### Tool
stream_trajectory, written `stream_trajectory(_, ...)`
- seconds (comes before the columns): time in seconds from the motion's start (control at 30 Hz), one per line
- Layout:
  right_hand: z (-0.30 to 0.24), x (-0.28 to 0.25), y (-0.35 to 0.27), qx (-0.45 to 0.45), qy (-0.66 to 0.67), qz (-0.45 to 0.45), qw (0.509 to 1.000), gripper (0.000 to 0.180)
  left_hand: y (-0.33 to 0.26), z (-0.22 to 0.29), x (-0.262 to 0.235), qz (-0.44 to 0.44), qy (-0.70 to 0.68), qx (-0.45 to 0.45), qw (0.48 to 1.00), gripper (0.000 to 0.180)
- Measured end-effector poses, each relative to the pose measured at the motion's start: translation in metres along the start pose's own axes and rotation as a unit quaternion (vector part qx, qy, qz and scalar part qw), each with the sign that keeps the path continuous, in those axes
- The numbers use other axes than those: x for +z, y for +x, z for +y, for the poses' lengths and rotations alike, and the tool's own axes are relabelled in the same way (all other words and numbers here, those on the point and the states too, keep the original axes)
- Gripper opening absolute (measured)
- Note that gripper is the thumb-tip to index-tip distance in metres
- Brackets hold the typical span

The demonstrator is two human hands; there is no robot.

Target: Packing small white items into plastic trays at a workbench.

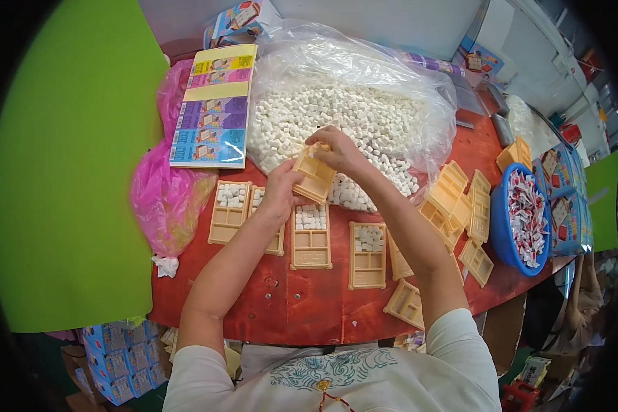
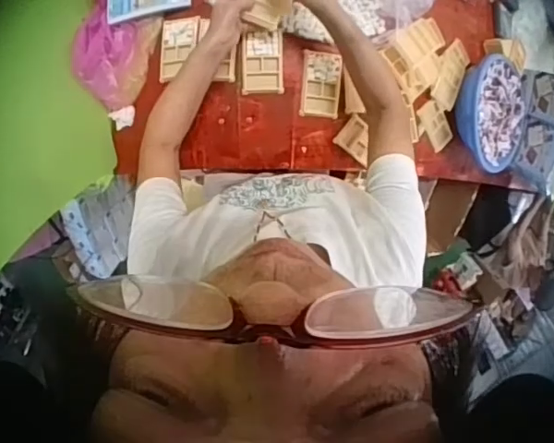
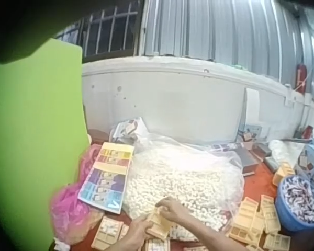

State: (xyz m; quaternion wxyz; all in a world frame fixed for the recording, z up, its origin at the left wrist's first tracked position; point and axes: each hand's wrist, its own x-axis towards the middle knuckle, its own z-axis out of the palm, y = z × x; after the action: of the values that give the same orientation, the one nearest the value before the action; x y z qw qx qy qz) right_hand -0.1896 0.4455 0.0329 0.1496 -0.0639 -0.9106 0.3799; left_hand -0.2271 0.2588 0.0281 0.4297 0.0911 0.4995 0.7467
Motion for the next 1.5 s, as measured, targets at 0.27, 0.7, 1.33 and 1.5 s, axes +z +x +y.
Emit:
stream_trajectory(0.27,0.031,-0.018,-0.026,0.063,-0.162,0.010,0.985,0.026,-0.010,-0.008,-0.007,0.013,-0.001,0.005,1.000,0.051)
stream_trajectory(0.7,0.015,-0.020,-0.011,0.024,-0.115,0.129,0.985,0.011,-0.014,-0.011,-0.009,0.041,-0.019,0.019,0.999,0.047)
stream_trajectory(1.33,-0.010,-0.042,-0.047,0.054,0.007,0.152,0.987,0.022,-0.029,-0.024,0.007,-0.073,-0.141,-0.008,0.987,0.051)
stream_trajectory(1.5,-0.024,-0.037,-0.074,0.217,0.236,0.065,0.945,0.028,-0.051,-0.034,0.022,-0.065,-0.177,-0.006,0.982,0.048)
